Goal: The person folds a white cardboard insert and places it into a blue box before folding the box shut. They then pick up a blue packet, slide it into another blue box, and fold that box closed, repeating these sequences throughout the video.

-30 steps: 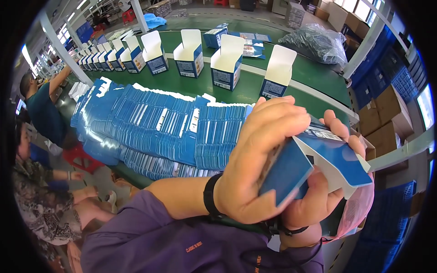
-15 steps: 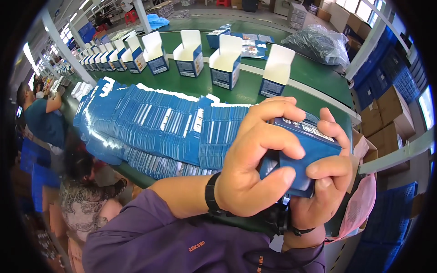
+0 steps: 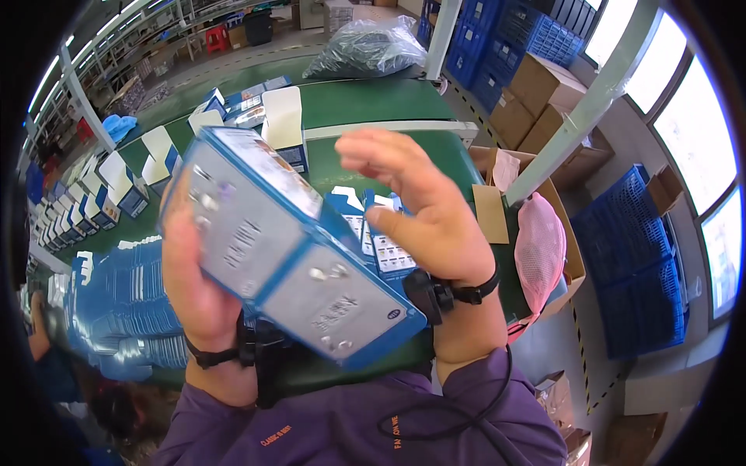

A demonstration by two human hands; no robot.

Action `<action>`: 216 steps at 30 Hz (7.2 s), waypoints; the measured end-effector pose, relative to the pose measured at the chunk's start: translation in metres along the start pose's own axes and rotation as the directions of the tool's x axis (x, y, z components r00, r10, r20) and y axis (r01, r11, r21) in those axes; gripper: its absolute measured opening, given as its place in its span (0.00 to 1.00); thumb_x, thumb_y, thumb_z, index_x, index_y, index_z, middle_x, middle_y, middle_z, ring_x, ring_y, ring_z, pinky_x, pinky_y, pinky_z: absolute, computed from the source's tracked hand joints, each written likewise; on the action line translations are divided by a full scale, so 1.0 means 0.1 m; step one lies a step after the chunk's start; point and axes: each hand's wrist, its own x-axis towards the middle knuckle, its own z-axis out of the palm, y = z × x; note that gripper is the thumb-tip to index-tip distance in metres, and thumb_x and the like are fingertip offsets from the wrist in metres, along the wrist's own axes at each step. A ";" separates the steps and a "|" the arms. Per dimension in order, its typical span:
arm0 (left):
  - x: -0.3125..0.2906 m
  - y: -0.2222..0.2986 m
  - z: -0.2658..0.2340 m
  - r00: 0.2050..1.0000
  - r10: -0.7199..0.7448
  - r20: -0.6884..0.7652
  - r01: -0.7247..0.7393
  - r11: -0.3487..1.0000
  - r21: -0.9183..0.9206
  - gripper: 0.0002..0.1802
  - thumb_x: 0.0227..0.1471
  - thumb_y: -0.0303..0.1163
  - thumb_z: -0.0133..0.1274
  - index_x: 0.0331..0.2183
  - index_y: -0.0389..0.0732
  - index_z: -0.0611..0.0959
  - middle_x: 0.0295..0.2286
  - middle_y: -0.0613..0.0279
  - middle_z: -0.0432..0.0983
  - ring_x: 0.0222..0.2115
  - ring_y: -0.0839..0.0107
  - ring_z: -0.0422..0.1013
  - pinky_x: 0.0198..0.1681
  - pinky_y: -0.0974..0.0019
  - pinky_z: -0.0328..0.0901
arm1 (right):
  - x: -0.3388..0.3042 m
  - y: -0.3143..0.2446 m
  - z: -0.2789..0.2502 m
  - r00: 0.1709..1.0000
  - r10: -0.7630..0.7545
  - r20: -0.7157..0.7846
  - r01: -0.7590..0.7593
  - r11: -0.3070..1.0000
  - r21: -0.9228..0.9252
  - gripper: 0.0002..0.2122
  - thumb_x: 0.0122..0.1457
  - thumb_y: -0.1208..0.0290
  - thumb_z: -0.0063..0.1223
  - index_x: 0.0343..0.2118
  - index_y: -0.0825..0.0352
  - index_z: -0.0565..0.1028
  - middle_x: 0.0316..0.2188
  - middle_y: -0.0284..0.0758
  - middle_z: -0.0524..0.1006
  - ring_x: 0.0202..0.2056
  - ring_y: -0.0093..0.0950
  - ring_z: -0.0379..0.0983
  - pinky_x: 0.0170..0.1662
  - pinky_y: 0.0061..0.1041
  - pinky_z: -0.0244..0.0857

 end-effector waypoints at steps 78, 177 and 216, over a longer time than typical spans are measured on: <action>-0.22 -0.32 0.33 0.875 0.457 0.161 -0.482 0.852 0.205 0.39 0.53 0.36 0.54 0.62 0.34 0.63 0.58 0.41 0.58 0.59 0.42 0.57 0.65 0.48 0.48 | -0.18 0.16 0.81 0.839 -0.079 -0.539 0.121 0.992 0.044 0.33 0.66 0.52 0.36 0.68 0.69 0.51 0.68 0.45 0.57 0.67 0.40 0.55 0.70 0.38 0.45; -0.14 -0.39 0.42 0.898 0.410 0.162 -0.432 0.890 0.145 0.25 0.55 0.25 0.52 0.55 0.37 0.72 0.56 0.48 0.60 0.60 0.52 0.57 0.63 0.54 0.51 | -0.25 0.03 0.53 0.954 -0.186 -0.235 0.133 0.965 -0.225 0.22 0.64 0.51 0.45 0.56 0.59 0.65 0.60 0.50 0.66 0.65 0.45 0.59 0.67 0.44 0.53; 0.09 -0.29 0.39 0.997 0.052 0.058 -0.045 0.992 -0.117 0.41 0.51 0.39 0.61 0.61 0.35 0.65 0.54 0.49 0.65 0.53 0.58 0.69 0.56 0.56 0.65 | -0.09 -0.19 -0.29 0.994 0.049 0.095 -0.052 0.998 0.032 0.34 0.67 0.50 0.45 0.67 0.72 0.58 0.68 0.51 0.57 0.70 0.43 0.52 0.69 0.44 0.46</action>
